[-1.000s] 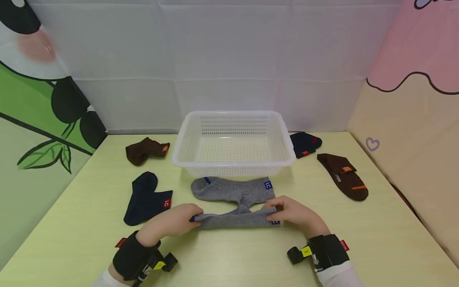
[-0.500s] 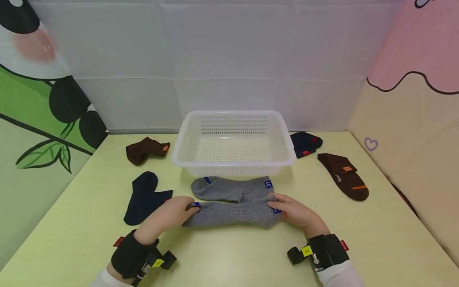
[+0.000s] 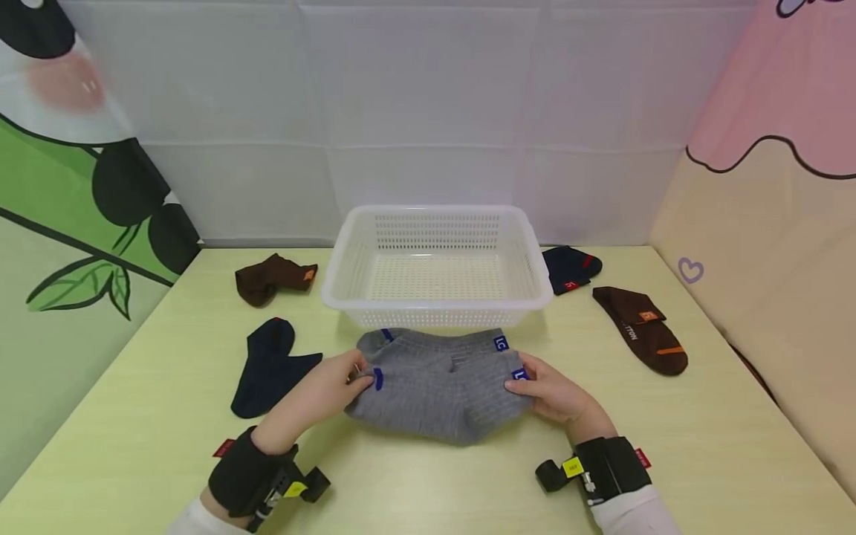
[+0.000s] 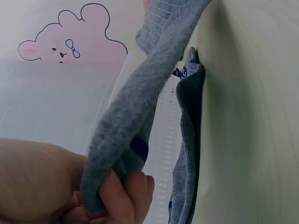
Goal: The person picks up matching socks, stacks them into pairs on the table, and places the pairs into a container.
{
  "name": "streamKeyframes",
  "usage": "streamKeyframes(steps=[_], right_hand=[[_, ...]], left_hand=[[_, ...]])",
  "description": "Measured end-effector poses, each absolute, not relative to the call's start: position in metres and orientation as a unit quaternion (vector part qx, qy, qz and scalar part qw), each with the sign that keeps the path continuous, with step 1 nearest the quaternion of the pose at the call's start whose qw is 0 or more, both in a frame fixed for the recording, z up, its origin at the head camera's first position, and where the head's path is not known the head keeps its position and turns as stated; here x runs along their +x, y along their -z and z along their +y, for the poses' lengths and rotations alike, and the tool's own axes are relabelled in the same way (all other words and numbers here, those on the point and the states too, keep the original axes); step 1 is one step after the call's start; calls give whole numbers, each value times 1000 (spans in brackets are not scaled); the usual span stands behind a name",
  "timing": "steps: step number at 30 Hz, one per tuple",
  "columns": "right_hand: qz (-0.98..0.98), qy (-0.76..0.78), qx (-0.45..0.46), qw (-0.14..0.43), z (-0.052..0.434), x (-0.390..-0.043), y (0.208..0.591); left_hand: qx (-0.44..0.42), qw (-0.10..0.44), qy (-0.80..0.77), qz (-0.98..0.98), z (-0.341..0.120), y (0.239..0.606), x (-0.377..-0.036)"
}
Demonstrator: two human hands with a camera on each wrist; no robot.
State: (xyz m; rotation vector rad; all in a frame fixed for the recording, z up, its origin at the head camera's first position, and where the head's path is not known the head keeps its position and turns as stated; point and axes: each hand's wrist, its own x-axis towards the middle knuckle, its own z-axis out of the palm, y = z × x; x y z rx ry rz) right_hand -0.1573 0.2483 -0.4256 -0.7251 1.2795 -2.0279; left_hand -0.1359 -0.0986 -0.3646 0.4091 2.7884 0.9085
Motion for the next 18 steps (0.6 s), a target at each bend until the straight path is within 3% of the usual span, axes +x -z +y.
streamKeyframes(steps=[11, 13, 18], right_hand=[[498, 711, -330, 372, 250, -163, 432], [526, 689, -337, 366, 250, -164, 433], [675, 587, -342, 289, 250, -164, 433]], left_hand=[[155, 189, -261, 934, -105, 365, -135], [166, 183, -246, 937, -106, 365, -135], [186, 134, -202, 952, -108, 367, -136]])
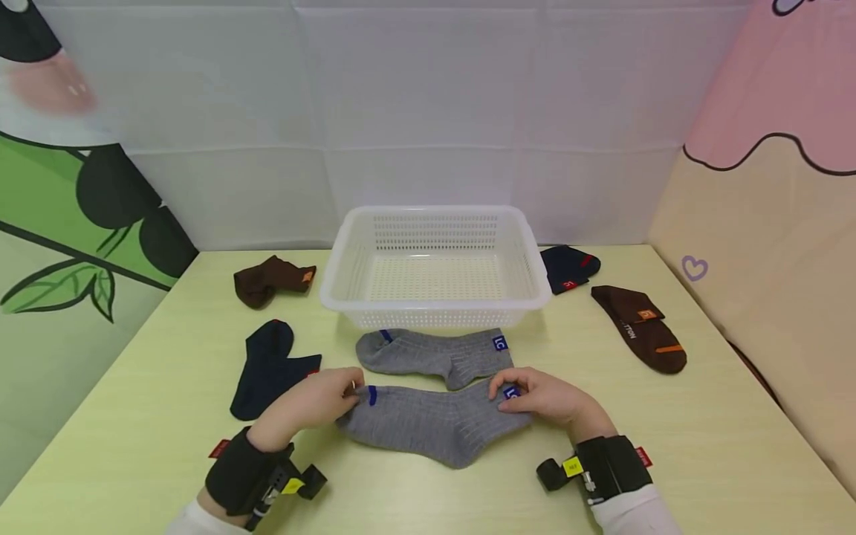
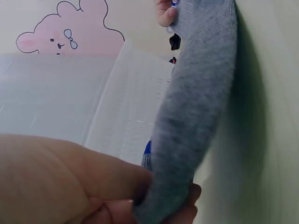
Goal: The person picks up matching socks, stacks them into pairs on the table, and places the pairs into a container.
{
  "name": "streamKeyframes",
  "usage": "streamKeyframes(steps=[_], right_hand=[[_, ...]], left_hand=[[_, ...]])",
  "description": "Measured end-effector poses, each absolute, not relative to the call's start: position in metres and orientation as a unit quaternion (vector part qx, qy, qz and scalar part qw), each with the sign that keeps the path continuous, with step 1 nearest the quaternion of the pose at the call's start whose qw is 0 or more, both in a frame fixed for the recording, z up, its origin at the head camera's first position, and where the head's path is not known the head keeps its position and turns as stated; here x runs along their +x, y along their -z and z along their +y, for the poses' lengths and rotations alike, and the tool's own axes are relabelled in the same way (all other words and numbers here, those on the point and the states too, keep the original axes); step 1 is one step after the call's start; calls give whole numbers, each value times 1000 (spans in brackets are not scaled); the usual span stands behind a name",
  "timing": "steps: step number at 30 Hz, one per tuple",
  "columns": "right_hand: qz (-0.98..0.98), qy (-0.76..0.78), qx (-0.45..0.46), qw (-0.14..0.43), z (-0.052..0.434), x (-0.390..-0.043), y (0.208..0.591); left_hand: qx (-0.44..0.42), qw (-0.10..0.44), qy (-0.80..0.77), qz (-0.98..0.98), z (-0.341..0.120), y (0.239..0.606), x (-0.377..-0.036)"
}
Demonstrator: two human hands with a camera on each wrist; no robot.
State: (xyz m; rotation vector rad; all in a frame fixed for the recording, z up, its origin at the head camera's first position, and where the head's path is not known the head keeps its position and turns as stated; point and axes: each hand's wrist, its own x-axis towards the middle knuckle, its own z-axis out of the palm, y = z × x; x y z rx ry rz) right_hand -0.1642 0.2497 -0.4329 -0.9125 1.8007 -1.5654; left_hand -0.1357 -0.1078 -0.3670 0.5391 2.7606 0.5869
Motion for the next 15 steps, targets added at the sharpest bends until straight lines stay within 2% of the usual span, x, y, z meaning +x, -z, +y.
streamKeyframes(steps=[8, 15], right_hand=[[746, 510, -338, 262, 250, -165, 427], [815, 441, -312, 210, 248, -162, 419]], left_hand=[[186, 103, -178, 961, -108, 372, -137], [195, 87, -180, 960, -108, 379, -139]])
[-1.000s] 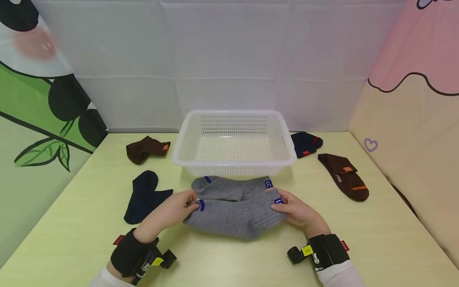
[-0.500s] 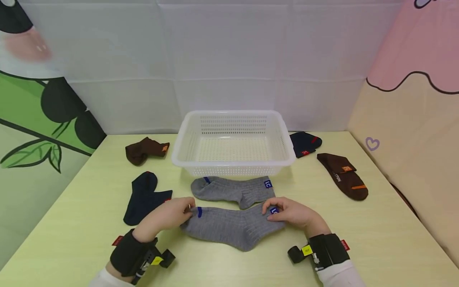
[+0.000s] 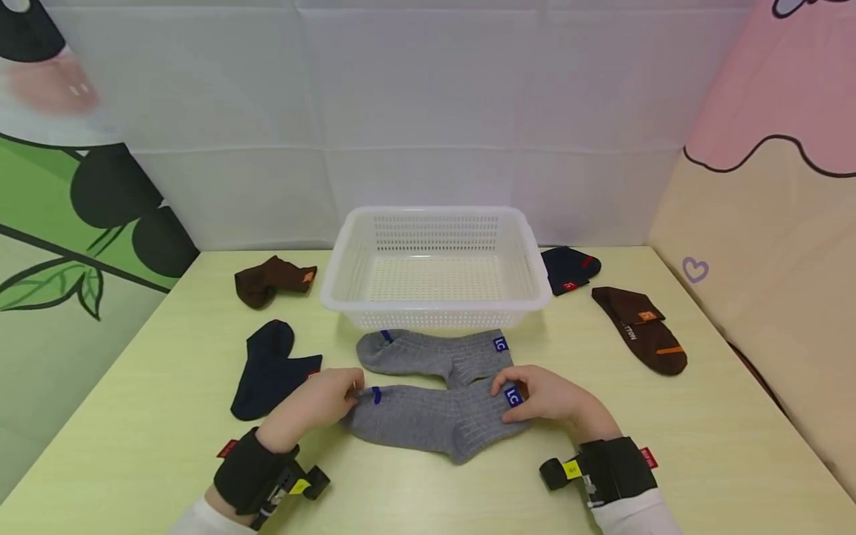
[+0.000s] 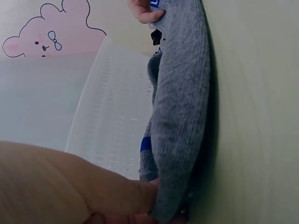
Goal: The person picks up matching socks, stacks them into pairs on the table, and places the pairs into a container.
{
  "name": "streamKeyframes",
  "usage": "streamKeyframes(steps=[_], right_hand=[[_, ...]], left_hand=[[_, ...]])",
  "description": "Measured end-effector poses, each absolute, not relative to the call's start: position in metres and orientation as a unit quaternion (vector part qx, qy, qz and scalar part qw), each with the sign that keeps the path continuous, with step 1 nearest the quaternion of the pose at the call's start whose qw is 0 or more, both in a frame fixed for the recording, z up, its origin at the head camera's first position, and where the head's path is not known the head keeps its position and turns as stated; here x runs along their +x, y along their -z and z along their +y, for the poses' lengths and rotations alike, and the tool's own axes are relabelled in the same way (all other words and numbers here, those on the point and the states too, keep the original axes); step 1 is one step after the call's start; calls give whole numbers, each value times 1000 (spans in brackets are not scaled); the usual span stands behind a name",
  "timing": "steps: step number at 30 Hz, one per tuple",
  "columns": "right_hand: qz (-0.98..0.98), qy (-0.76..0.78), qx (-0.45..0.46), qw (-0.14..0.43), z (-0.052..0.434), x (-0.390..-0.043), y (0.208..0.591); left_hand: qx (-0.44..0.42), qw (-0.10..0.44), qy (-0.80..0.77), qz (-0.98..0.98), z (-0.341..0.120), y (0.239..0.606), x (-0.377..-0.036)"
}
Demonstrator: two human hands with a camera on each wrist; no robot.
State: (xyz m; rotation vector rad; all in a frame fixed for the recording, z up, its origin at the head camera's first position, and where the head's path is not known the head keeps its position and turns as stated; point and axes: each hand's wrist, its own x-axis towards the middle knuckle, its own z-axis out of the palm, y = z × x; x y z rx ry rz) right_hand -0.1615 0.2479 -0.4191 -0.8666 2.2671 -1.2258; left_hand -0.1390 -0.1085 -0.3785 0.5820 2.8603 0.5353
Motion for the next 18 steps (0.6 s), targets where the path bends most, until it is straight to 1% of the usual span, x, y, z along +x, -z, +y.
streamKeyframes(steps=[5, 8, 13, 18], right_hand=[[863, 374, -288, 181, 244, -157, 410], [873, 359, -275, 182, 243, -156, 406], [870, 353, -290, 188, 244, -156, 405], [870, 349, -286, 199, 245, -157, 405]], left_hand=[[182, 77, -179, 964, -110, 384, -141], [171, 61, -159, 970, -111, 385, -142], [168, 35, -126, 977, -111, 386, -142], [163, 44, -128, 977, -111, 388, -142]])
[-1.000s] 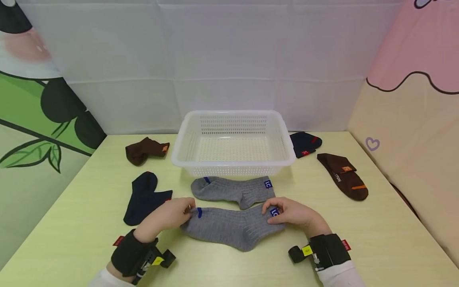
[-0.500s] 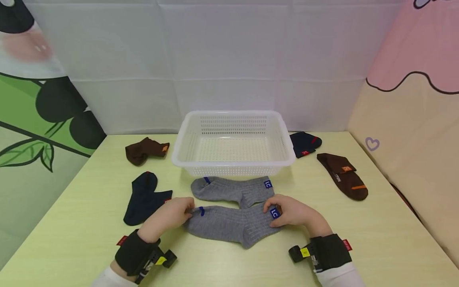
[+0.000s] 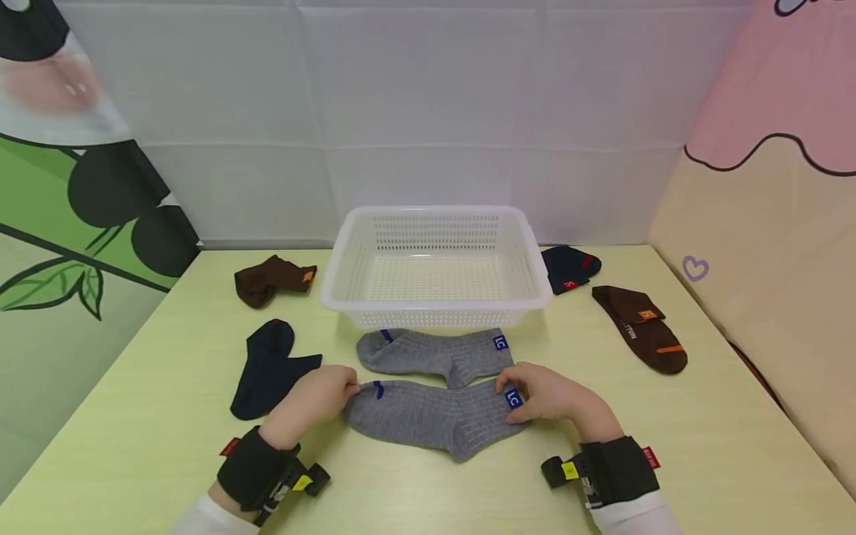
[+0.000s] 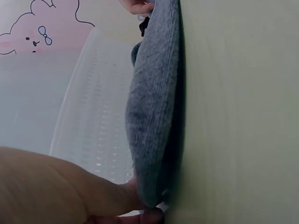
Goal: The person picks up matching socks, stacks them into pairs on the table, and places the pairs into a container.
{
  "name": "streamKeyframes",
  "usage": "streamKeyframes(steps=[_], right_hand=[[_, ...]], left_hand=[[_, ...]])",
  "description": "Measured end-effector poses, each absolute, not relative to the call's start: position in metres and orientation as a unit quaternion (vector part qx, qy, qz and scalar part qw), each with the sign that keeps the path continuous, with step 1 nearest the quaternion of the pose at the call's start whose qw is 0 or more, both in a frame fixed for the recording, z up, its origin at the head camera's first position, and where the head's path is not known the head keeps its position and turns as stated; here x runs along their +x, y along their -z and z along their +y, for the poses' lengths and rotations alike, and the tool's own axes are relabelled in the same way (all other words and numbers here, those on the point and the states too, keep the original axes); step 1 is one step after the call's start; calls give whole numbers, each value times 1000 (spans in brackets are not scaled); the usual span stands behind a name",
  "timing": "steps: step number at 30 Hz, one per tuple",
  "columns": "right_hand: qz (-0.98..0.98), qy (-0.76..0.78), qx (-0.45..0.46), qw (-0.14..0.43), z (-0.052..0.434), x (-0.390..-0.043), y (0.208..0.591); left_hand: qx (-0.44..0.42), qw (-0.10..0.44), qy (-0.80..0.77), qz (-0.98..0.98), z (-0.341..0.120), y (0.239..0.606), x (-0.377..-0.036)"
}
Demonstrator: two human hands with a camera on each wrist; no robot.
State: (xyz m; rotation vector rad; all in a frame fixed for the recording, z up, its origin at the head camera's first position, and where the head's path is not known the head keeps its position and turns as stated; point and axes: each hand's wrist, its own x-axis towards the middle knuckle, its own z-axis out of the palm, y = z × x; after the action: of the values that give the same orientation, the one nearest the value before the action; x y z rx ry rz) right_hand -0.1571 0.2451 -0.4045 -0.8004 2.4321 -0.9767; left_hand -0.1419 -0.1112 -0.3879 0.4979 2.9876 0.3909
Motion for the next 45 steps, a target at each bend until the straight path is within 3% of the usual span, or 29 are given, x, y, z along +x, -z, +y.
streamKeyframes(steps=[10, 20, 30, 45], right_hand=[[855, 381, -284, 208, 249, -157, 402], [893, 355, -193, 197, 253, -158, 401], [908, 325, -182, 193, 244, -157, 400], [873, 363, -255, 204, 241, -158, 404]], left_hand=[[163, 36, -161, 973, -113, 390, -141], [126, 115, -184, 968, -109, 382, -142], [145, 124, -163, 968, -109, 382, -141], [189, 131, -174, 958, -110, 391, -148]])
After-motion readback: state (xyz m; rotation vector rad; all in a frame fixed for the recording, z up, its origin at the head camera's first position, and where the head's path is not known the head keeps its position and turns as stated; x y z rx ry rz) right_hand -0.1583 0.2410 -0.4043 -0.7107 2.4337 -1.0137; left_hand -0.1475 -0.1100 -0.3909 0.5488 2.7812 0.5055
